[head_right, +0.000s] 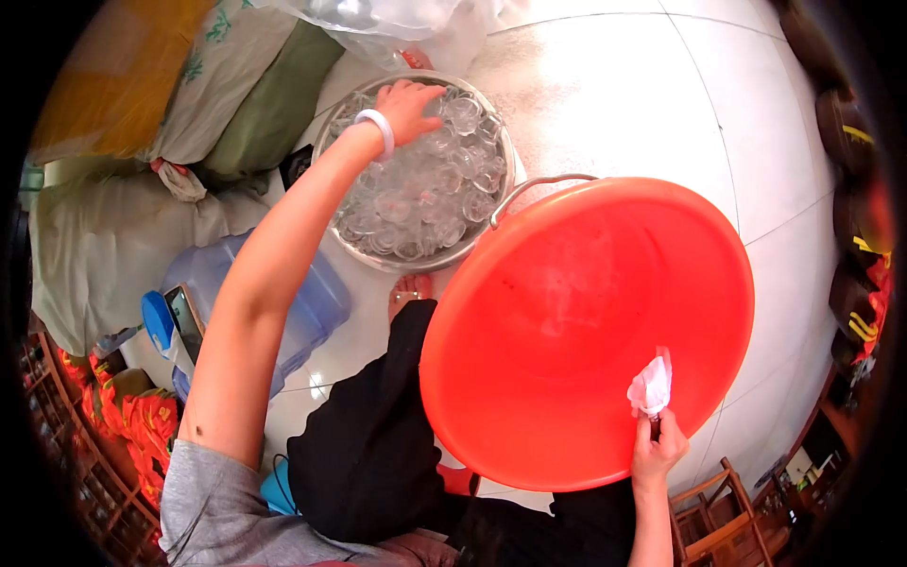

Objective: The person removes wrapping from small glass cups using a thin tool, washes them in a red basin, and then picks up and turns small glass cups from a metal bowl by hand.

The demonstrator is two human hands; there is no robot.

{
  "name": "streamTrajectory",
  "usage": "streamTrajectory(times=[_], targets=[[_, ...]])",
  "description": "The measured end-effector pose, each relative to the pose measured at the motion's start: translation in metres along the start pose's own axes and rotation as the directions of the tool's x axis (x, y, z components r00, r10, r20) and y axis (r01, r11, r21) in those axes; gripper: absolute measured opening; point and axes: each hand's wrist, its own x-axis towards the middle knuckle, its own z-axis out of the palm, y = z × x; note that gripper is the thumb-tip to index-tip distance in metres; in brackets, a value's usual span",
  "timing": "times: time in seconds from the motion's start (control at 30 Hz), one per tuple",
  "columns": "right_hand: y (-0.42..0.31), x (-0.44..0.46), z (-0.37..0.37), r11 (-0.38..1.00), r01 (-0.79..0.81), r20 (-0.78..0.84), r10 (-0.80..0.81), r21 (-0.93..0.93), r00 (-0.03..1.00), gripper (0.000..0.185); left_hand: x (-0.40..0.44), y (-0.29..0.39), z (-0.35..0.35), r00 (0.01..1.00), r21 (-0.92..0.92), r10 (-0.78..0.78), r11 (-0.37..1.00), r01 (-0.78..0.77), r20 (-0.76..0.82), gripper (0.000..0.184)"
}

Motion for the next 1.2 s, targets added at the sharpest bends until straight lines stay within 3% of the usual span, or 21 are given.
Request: streamTrajectory(times=[0.03,0.07,0.13,0.27,0.33,0.37,0.43,0.47,0.53,0.57,0.63,0.67,0.73,0.77,0.83,0.97,1.03,1.17,1.2], targets=[[0.000,0.000,0.000,1.000,0.008,0.002,-0.008,0.008,1.000,0.004,0.002,-0.001,0.000,0.987,-0.011,-0.037,0.999,0.039,0.154,0.052],[0.000,-0.001,0.000,1.000,0.006,0.003,-0.006,0.006,1.000,0.004,0.002,-0.003,-0.001,0.987,-0.012,-0.036,0.999,0.038,0.156,0.052],[0.002,-0.001,-0.002,1.000,-0.015,0.034,0.016,-0.019,0.999,0.004,-0.001,-0.009,-0.001,0.991,-0.019,0.070,0.997,-0.068,0.111,0.053],[0.003,-0.001,0.000,1.000,-0.003,0.013,0.003,-0.004,1.000,0.005,-0.007,-0.015,0.004,0.995,-0.114,0.092,0.990,-0.087,0.036,0.053],[0.002,0.000,0.000,1.000,0.011,0.004,-0.011,-0.007,1.000,0.005,-0.009,-0.015,0.006,0.992,-0.217,0.053,0.973,-0.076,-0.111,0.049],[0.003,-0.001,-0.001,1.000,0.010,0.004,-0.010,-0.008,1.000,0.005,-0.009,-0.015,0.006,0.992,-0.218,0.054,0.973,-0.077,-0.111,0.049],[0.005,-0.002,-0.001,0.999,0.009,0.018,-0.009,-0.040,1.000,0.006,-0.010,-0.014,0.004,0.979,-0.466,-0.073,0.885,-0.025,-0.191,0.047],[0.005,-0.002,-0.002,0.999,0.009,0.018,-0.009,-0.040,1.000,0.006,-0.012,-0.013,0.001,0.979,-0.466,-0.073,0.885,-0.025,-0.190,0.047],[0.005,-0.002,-0.002,0.998,0.007,0.026,-0.005,-0.055,1.000,0.006,-0.014,-0.013,-0.005,0.955,-0.700,-0.257,0.709,0.083,-0.146,0.044],[0.005,-0.001,-0.001,0.998,0.008,0.027,-0.006,-0.055,1.000,0.006,-0.013,-0.016,-0.003,0.955,-0.700,-0.258,0.709,0.084,-0.146,0.044],[0.004,-0.001,0.001,0.999,0.029,-0.012,-0.030,-0.041,0.999,0.005,-0.008,-0.020,-0.005,0.950,-0.882,-0.312,0.455,0.121,-0.031,0.040],[0.004,0.000,0.001,0.999,0.031,-0.012,-0.031,-0.041,0.999,0.005,-0.008,-0.021,-0.008,0.949,-0.882,-0.313,0.455,0.121,-0.031,0.040],[0.003,-0.001,0.001,0.999,0.010,0.004,-0.009,-0.038,1.000,0.005,-0.005,-0.022,-0.017,0.932,-0.968,-0.359,0.208,0.139,0.056,0.038],[0.004,-0.001,0.000,0.999,0.010,0.004,-0.010,-0.038,1.000,0.005,-0.005,-0.023,-0.020,0.932,-0.968,-0.359,0.208,0.138,0.056,0.038],[0.006,-0.002,-0.001,0.999,0.013,0.022,-0.012,-0.046,1.000,0.004,-0.003,-0.028,-0.023,0.904,-0.988,-0.405,-0.121,0.092,0.134,0.039],[0.001,0.001,0.000,0.999,0.028,0.002,-0.028,-0.020,1.000,0.003,-0.003,-0.034,-0.025,0.901,-0.982,-0.407,-0.168,0.088,0.150,0.039],[0.002,0.000,-0.002,0.999,0.016,0.025,-0.015,-0.042,1.000,0.003,-0.003,-0.032,-0.025,0.883,-0.991,-0.449,-0.070,0.118,0.137,0.038],[0.000,0.000,-0.001,1.000,0.009,0.008,-0.009,-0.015,1.000,0.002,-0.003,-0.025,-0.029,0.868,-0.999,-0.494,-0.033,0.043,0.053,0.037],[0.003,0.000,-0.001,1.000,0.003,0.012,-0.002,-0.023,1.000,0.002,-0.006,-0.024,-0.032,0.889,-0.989,-0.448,-0.139,0.043,0.101,0.038]])
